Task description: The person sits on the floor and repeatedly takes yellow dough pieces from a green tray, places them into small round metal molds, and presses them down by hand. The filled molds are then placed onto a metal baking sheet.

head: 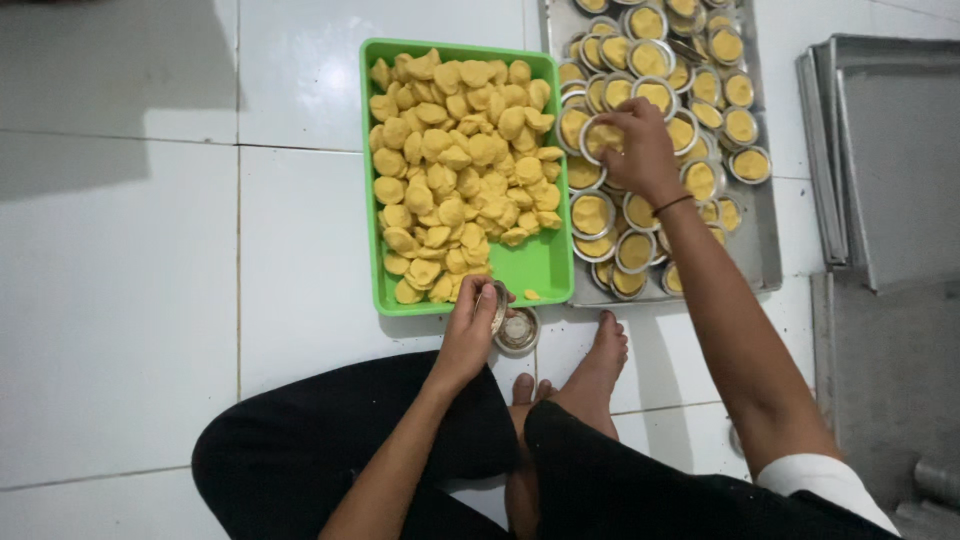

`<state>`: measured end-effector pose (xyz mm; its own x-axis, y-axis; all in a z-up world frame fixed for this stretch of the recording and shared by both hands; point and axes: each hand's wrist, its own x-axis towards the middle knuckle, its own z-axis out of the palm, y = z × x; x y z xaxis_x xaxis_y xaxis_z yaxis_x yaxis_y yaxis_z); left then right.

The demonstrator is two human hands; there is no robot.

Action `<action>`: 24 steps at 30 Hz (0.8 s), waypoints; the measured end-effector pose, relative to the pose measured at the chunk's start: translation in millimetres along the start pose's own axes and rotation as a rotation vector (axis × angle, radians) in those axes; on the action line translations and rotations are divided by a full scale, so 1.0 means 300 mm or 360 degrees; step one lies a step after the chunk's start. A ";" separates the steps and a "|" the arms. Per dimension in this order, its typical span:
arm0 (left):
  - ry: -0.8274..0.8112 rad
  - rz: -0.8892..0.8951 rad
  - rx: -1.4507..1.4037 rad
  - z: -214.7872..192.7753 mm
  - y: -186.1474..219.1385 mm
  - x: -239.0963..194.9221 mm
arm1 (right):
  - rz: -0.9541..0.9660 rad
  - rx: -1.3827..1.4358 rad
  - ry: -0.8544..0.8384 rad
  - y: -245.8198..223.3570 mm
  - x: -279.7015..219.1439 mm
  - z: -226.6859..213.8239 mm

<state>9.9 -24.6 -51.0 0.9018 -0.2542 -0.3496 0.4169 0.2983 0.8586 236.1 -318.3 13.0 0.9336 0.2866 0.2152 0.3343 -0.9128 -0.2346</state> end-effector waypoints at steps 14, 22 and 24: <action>0.0018 -0.0133 0.0080 0.014 0.092 -0.047 | 0.0661 0.1426 -0.0089 -0.058 -0.091 -0.112; 0.0145 0.0187 -0.0311 0.032 0.153 -0.085 | 0.0650 0.1957 -0.0418 -0.571 -0.461 -0.008; 0.0175 0.0433 -0.0301 0.022 0.144 -0.079 | 0.0674 0.2031 -0.0638 -0.588 -0.480 -0.012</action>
<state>5.8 -11.9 -3.2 0.9853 -0.0443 -0.1648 0.1642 0.5094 0.8447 42.1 -199.7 26.9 0.8923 0.3199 -0.3184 -0.2946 -0.1219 -0.9478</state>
